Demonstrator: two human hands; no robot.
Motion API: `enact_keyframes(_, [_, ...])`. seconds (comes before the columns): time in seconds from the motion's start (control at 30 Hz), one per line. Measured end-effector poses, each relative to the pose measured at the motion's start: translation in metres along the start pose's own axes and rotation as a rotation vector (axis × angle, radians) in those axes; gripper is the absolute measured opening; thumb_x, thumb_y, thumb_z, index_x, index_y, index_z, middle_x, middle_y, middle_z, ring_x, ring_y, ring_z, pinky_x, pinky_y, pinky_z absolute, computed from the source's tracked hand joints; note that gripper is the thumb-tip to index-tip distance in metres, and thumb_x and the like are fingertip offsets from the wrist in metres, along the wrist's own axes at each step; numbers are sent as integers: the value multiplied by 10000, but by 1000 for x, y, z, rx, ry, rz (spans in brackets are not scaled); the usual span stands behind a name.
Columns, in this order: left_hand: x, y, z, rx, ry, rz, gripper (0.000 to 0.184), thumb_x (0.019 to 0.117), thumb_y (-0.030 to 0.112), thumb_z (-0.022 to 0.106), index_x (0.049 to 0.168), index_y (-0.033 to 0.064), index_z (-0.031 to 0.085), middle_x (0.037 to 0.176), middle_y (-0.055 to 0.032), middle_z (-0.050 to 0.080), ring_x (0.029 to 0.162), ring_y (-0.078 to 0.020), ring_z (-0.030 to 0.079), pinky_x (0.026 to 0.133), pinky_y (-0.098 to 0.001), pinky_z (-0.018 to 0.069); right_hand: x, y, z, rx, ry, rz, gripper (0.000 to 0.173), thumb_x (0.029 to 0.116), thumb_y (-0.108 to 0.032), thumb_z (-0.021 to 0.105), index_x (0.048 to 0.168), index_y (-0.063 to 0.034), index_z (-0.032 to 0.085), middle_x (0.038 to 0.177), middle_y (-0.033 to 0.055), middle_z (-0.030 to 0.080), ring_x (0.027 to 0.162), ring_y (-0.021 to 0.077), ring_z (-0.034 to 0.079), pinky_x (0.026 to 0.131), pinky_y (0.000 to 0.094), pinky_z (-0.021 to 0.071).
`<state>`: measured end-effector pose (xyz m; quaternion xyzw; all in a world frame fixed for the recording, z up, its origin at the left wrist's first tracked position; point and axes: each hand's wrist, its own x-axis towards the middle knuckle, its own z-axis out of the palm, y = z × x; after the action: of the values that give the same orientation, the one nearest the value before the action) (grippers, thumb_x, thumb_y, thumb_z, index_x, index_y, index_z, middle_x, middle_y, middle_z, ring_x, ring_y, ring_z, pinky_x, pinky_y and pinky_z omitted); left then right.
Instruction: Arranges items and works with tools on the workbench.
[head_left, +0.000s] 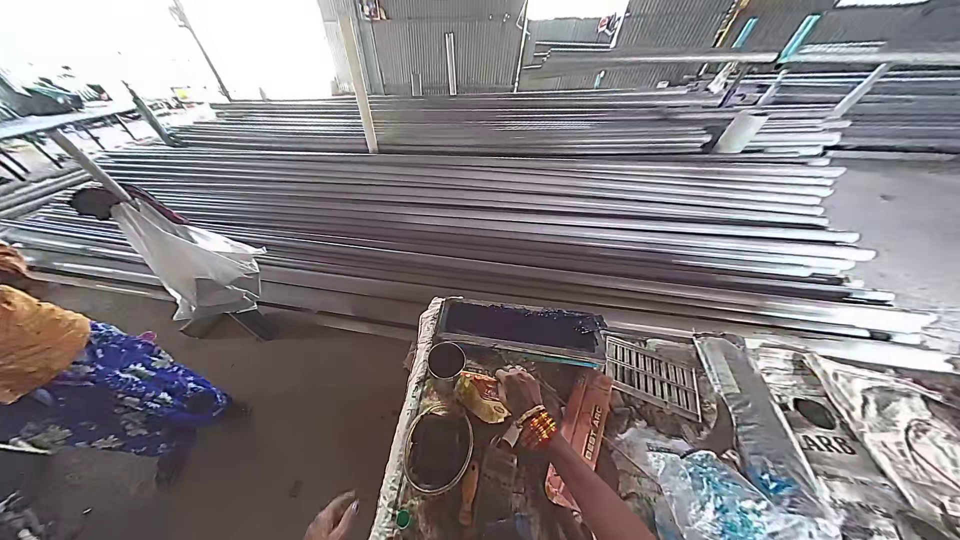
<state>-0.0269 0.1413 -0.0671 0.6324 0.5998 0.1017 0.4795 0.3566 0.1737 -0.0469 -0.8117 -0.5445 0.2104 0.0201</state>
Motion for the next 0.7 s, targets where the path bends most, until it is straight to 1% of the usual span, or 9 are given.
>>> enact_keyframes(0.03, [33,-6,4,-47,27,45,428,1063,167,512,1380,-118,532,1252,-351,631,1177,-469,628,1057,-559,461,-2,1,-10,16,8,15,327,1052,-141,487,1286,5,664,1319,253,642,1298,401,577,1079,541,440])
enact_keyframes(0.07, [60,5,6,-91,37,51,420,1052,162,540,1378,-102,543,1250,-329,643,1176,-444,634,1054,-545,463,-4,1,-19,39,21,33,327,1052,-153,492,1279,4,668,1310,252,647,1290,397,584,1063,543,448])
enact_keyframes(0.2, [147,75,26,-203,8,14,436,1039,123,574,1414,-87,503,1301,-308,619,1201,-401,621,1054,-500,463,-1,-1,-45,153,28,138,310,1053,-175,498,1213,14,685,1251,241,680,1231,385,624,1012,557,466])
enact_keyframes(0.3, [217,97,50,-49,-61,-16,548,1041,266,593,1481,-33,465,1395,-288,579,1324,-403,556,1138,-524,397,8,-6,-53,249,43,243,281,1040,-175,531,1138,22,706,1189,237,693,1174,378,640,983,555,473])
enact_keyframes(0.37, [250,111,69,-13,-115,-40,600,1041,340,584,1495,-27,447,1424,-294,549,1345,-409,532,1143,-532,389,15,-7,-55,301,88,303,263,1032,-171,555,1088,30,717,1147,237,702,1132,376,653,961,552,478])
enact_keyframes(0.43, [268,124,85,-103,-139,-81,590,1041,314,591,1469,-67,450,1426,-320,527,1348,-418,520,1140,-523,389,24,-5,-54,345,131,344,255,1026,-167,578,1064,37,725,1118,243,706,1105,379,659,955,553,481])
enact_keyframes(0.5, [283,128,100,-167,-130,-117,543,1041,243,596,1446,-90,457,1435,-330,512,1359,-419,508,1144,-525,383,34,-3,-50,375,163,367,241,1016,-157,597,1027,46,726,1073,246,708,1067,382,662,941,559,479])
enact_keyframes(0.6, [296,128,106,-79,-128,-160,460,1050,126,529,1462,-66,459,1460,-312,503,1388,-411,484,1161,-528,362,51,1,-40,442,190,370,224,1001,-137,624,1006,61,730,1020,238,712,992,350,674,925,528,490])
enact_keyframes(0.7, [295,133,104,-25,-98,-174,409,1062,91,469,1445,-51,492,1444,-299,526,1376,-406,499,1151,-526,373,67,1,-26,518,201,346,203,988,-109,637,980,70,730,959,223,713,899,307,679,878,485,511])
